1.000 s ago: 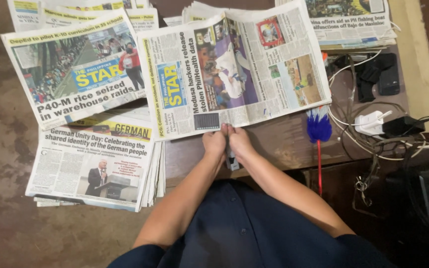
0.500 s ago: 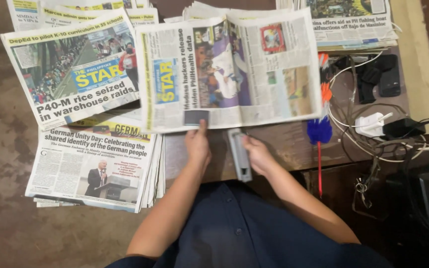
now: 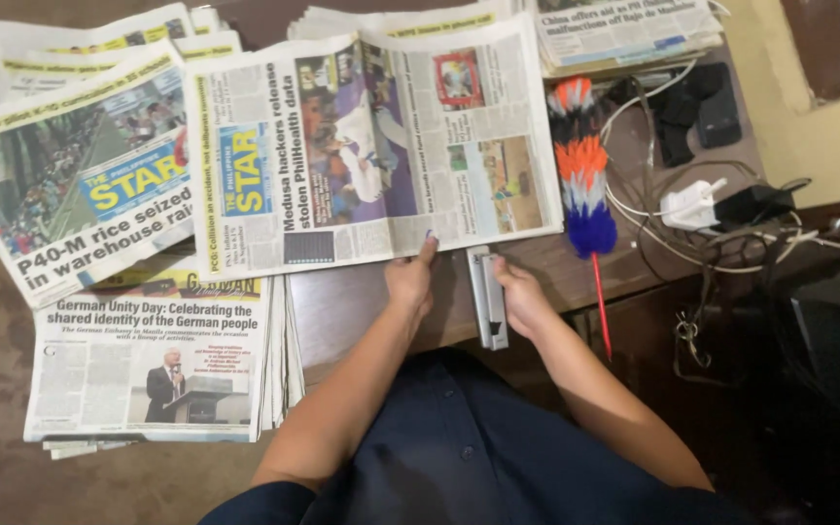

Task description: Sorting, dusting, and organizing stacks of newspapers in a storage or archive area.

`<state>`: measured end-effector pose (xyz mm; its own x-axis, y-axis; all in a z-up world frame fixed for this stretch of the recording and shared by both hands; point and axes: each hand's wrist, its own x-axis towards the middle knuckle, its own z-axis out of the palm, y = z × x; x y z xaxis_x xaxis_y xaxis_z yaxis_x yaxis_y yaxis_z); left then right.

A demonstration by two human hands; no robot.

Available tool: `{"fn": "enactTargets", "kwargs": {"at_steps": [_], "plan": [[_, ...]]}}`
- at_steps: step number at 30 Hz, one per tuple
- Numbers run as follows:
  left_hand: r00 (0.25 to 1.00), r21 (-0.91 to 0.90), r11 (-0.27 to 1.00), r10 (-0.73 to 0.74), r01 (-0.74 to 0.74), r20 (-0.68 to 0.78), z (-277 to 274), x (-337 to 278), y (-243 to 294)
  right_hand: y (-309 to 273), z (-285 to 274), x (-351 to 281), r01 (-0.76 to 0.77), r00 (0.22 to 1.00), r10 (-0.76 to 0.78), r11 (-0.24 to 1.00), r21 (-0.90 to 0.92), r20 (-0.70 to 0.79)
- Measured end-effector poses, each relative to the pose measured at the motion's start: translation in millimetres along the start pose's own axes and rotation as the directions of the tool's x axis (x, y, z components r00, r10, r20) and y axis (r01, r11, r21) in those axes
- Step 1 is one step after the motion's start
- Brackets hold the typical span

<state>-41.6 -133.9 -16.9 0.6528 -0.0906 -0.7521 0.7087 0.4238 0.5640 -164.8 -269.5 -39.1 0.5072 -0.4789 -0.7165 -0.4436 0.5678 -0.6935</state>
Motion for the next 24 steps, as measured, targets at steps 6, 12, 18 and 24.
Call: {"fn": "enactTargets", "kwargs": {"at_steps": [6, 12, 18, 24], "plan": [[0.999, 0.015, 1.000, 0.018, -0.017, -0.030, 7.9, -9.5, 6.8, -15.7, 27.5, -22.4, -0.014, 1.000, 0.015, 0.997, -0.076, 0.006], [0.998, 0.036, 0.999, 0.037, -0.035, -0.043, 3.4, -1.9, 2.4, -45.2, 57.9, -29.2, 0.003, 0.999, -0.001, 0.998, -0.066, 0.039], [0.998, 0.032, 0.999, 0.040, -0.038, -0.049, 3.1, -4.2, 3.3, -40.9, 60.7, -15.3, -0.018, 0.999, 0.018, 1.000, -0.014, 0.037], [0.998, 0.031, 0.999, 0.042, -0.041, -0.039, 5.5, -8.0, 5.9, -40.9, 57.4, -17.6, -0.021, 0.998, 0.022, 0.999, -0.024, 0.051]]}}
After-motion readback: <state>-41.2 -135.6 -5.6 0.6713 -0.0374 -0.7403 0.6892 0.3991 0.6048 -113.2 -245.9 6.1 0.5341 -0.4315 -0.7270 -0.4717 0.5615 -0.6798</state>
